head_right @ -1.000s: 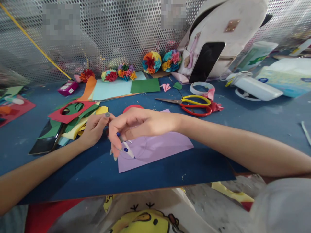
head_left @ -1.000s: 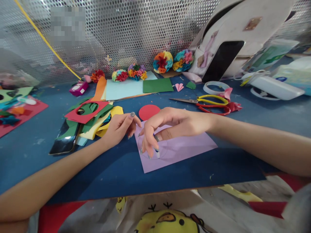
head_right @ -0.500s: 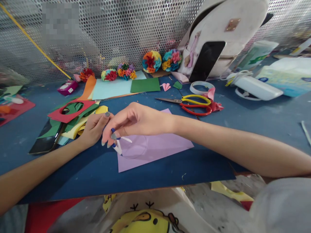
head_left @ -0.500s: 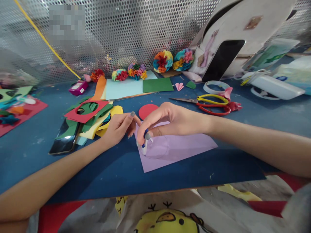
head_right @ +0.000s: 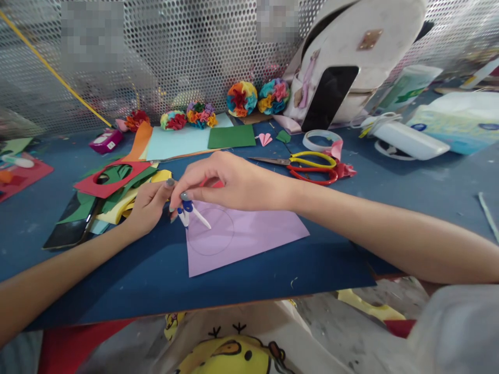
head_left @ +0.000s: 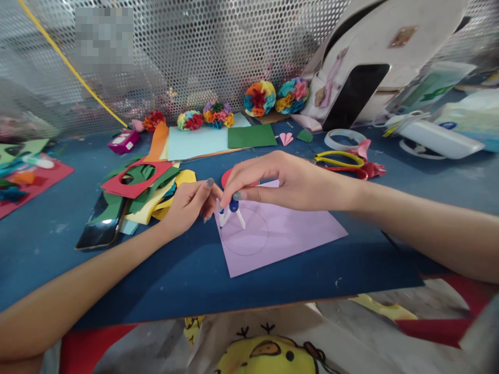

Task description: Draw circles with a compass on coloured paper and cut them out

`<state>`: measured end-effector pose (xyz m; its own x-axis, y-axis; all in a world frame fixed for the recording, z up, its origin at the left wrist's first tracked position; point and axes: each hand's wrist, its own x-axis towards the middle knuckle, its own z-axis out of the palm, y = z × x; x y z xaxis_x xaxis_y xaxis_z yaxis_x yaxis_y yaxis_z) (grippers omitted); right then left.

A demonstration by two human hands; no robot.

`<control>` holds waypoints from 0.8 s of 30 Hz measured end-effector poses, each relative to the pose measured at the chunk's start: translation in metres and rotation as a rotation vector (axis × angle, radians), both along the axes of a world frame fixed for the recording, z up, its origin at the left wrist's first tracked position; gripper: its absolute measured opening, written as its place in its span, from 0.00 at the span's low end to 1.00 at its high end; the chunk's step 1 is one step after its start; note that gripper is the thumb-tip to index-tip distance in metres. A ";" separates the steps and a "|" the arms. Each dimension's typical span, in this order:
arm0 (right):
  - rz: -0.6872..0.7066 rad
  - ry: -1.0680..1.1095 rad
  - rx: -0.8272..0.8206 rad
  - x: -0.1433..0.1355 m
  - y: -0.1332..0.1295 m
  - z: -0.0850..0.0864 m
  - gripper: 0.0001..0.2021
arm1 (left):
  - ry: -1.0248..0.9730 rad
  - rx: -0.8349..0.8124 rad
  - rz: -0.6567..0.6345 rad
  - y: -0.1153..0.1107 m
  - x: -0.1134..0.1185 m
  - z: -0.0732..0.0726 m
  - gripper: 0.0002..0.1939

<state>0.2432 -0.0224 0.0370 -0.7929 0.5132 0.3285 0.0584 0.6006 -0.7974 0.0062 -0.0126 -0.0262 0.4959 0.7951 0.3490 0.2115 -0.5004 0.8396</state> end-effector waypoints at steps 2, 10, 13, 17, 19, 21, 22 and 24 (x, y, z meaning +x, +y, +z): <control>-0.009 0.022 0.011 0.001 0.002 0.000 0.10 | -0.005 -0.013 0.000 0.000 0.000 0.000 0.33; -0.183 -0.103 0.262 0.012 0.001 0.009 0.06 | -0.031 -0.094 -0.013 0.000 -0.003 -0.006 0.30; -0.202 -0.154 0.335 0.018 0.001 0.016 0.07 | -0.029 -0.099 -0.011 0.000 -0.003 -0.006 0.30; -0.171 -0.198 0.389 0.022 -0.001 0.021 0.07 | -0.038 -0.097 -0.022 0.000 -0.003 -0.007 0.30; -0.131 -0.222 0.355 0.021 -0.002 0.021 0.07 | -0.043 -0.093 -0.028 0.000 -0.003 -0.008 0.29; -0.102 -0.217 0.328 0.019 -0.004 0.019 0.08 | -0.034 -0.080 -0.032 0.000 -0.003 -0.008 0.28; -0.097 -0.210 0.324 0.018 -0.004 0.018 0.08 | -0.022 -0.060 -0.028 0.000 -0.004 -0.008 0.28; -0.105 -0.202 0.321 0.016 -0.005 0.017 0.09 | 0.018 0.038 0.009 0.001 -0.003 -0.007 0.25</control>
